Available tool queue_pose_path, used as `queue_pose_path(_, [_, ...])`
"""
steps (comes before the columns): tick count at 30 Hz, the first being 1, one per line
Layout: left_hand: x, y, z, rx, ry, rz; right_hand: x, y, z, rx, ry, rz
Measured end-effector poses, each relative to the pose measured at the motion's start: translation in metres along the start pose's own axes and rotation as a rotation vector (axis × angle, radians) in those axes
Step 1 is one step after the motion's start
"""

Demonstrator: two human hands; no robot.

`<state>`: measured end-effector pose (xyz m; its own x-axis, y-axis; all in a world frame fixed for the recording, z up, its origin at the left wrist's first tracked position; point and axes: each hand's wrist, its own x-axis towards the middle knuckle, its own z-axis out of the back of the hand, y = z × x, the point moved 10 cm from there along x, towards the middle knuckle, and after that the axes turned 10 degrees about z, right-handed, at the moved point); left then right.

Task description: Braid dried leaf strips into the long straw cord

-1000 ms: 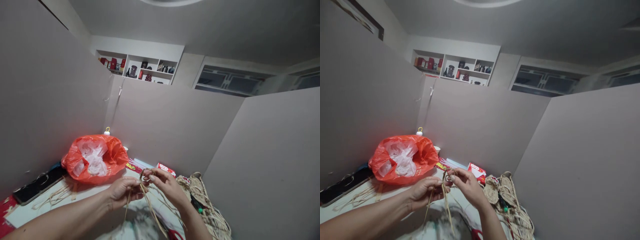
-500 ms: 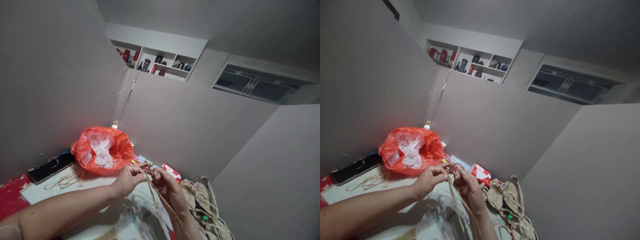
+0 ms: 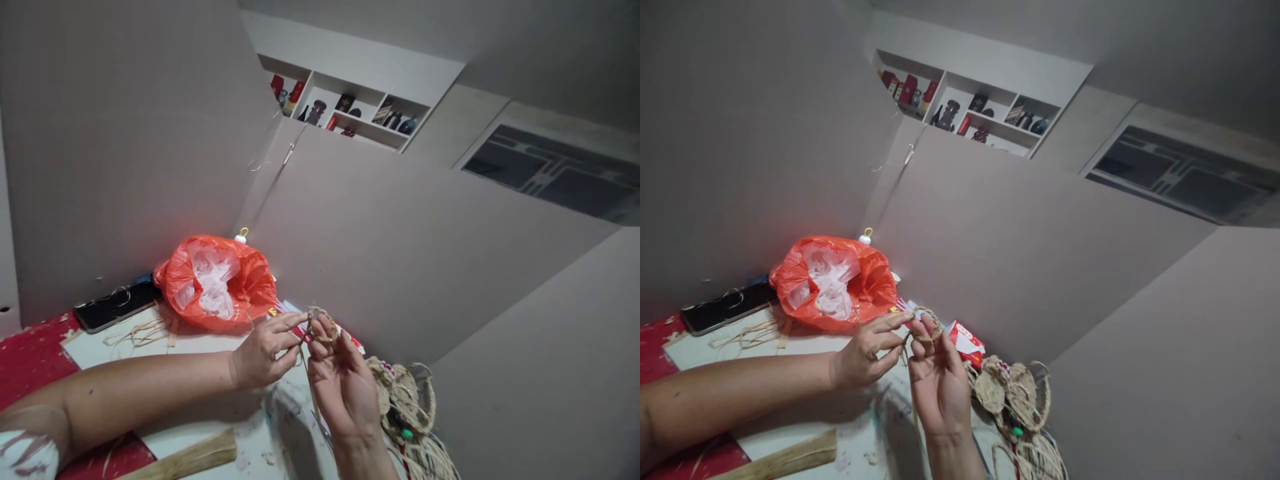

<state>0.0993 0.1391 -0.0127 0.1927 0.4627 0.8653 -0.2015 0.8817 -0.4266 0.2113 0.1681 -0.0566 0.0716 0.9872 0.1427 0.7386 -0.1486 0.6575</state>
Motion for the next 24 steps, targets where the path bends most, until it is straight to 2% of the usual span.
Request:
queue_pose_path(4, [0.000, 0.006, -0.005, -0.031, 0.060, 0.047, 0.003, -0.001, 0.006, -0.137, -0.009, 0.065])
queue_pose_path(8, [-0.001, 0.019, -0.007, -0.158, 0.056, 0.205, 0.007, -0.006, 0.015, -0.206, -0.020, 0.050])
queue_pose_path(10, [-0.002, 0.021, -0.009, -0.183, 0.073, 0.221, 0.008, -0.007, 0.020, -0.247, -0.045, 0.045])
queue_pose_path(19, [-0.010, 0.007, -0.021, 0.090, 0.202, -0.059, 0.012, 0.000, 0.019, -0.500, 0.008, 0.147])
queue_pose_path(24, [-0.017, 0.006, -0.040, 0.327, 0.353, -0.200, 0.012, 0.001, 0.025, -0.532, -0.034, 0.201])
